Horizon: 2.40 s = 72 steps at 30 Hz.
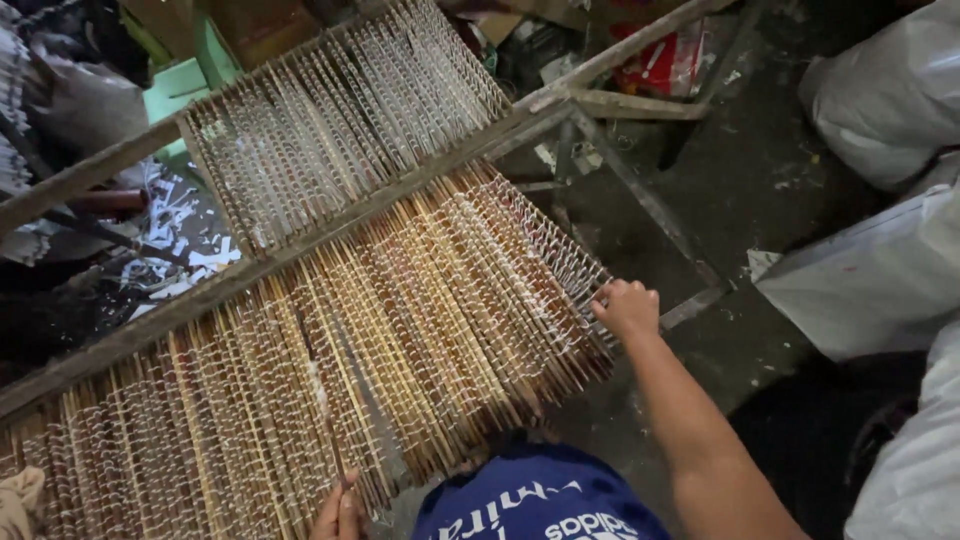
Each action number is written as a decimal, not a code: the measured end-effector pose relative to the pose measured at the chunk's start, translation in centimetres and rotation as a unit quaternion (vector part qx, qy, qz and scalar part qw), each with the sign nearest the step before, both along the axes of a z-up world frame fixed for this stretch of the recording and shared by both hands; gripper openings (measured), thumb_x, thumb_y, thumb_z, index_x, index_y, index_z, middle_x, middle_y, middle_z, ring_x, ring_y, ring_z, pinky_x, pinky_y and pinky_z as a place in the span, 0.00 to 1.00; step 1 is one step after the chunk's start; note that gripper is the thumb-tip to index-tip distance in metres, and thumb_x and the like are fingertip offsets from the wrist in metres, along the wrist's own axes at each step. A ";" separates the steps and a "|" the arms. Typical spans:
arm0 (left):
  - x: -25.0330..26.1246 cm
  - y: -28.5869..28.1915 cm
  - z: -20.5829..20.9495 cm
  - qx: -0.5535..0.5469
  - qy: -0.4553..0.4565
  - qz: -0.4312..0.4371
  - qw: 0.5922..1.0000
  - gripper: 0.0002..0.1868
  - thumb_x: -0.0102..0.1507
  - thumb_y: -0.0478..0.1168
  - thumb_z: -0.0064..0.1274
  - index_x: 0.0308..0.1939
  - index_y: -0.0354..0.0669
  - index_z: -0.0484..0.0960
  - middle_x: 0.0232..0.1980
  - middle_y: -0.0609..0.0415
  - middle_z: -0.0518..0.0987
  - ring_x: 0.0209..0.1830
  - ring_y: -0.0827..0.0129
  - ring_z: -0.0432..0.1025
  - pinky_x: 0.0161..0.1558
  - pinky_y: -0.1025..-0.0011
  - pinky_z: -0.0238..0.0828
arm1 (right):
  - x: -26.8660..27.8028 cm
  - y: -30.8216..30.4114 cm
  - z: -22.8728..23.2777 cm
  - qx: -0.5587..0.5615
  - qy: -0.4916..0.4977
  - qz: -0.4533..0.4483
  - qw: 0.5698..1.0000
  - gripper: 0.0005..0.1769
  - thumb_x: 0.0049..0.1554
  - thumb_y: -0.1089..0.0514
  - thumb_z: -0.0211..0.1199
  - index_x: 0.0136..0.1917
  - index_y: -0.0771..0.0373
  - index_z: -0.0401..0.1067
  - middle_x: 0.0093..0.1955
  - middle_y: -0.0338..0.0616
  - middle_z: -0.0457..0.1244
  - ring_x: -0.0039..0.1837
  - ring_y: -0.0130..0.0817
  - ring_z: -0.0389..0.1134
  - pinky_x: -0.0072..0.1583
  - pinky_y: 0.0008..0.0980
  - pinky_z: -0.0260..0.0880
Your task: Dipping a frame of cotton wicks into a vat of molten wax and hanging them on a rack to create candles.
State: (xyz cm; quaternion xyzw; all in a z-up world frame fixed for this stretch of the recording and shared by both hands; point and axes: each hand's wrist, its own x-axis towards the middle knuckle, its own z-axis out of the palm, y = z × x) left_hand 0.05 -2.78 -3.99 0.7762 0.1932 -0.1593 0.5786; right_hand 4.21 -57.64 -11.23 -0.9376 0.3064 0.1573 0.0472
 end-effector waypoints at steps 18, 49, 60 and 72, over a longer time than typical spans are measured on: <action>4.3 0.2 6.8 0.053 -0.023 -0.144 0.988 0.22 0.73 0.45 0.37 0.67 0.57 0.81 0.27 0.58 0.72 0.25 0.70 0.65 0.27 0.72 0.61 | -9.2 -10.8 15.0 -0.167 -0.219 0.166 0.947 0.05 0.56 0.46 0.63 0.41 0.44 0.77 0.43 0.38 0.68 0.46 0.43 0.70 0.56 0.41 0.67; 7.2 -21.3 19.0 -0.346 -0.124 -0.596 0.714 0.20 0.70 0.49 0.47 0.53 0.36 0.84 0.17 0.70 0.59 0.13 0.86 0.50 0.13 0.80 0.44 | -59.5 27.6 22.4 -0.187 -0.350 -0.135 0.908 0.05 0.59 0.57 0.58 0.42 0.59 0.70 0.50 0.45 0.60 0.59 0.46 0.62 0.72 0.41 0.56; -1.1 -19.6 15.6 -0.500 0.238 -0.554 0.621 0.06 0.69 0.45 0.52 0.41 0.49 0.76 0.35 0.62 0.73 0.13 0.86 0.51 0.14 0.85 0.45 | -58.7 55.0 25.5 -0.196 -0.217 -0.201 0.935 0.15 0.46 0.48 0.66 0.46 0.51 0.78 0.52 0.42 0.67 0.61 0.40 0.69 0.73 0.44 0.71; -7.0 -10.4 14.2 -0.456 0.344 -0.644 0.509 0.21 0.71 0.38 0.45 0.68 0.43 0.72 0.27 0.64 0.68 0.12 0.85 0.53 0.14 0.85 0.50 | -58.8 74.7 25.3 -0.225 -0.123 -0.296 0.920 0.11 0.51 0.43 0.62 0.45 0.46 0.75 0.48 0.27 0.67 0.65 0.32 0.69 0.68 0.40 0.69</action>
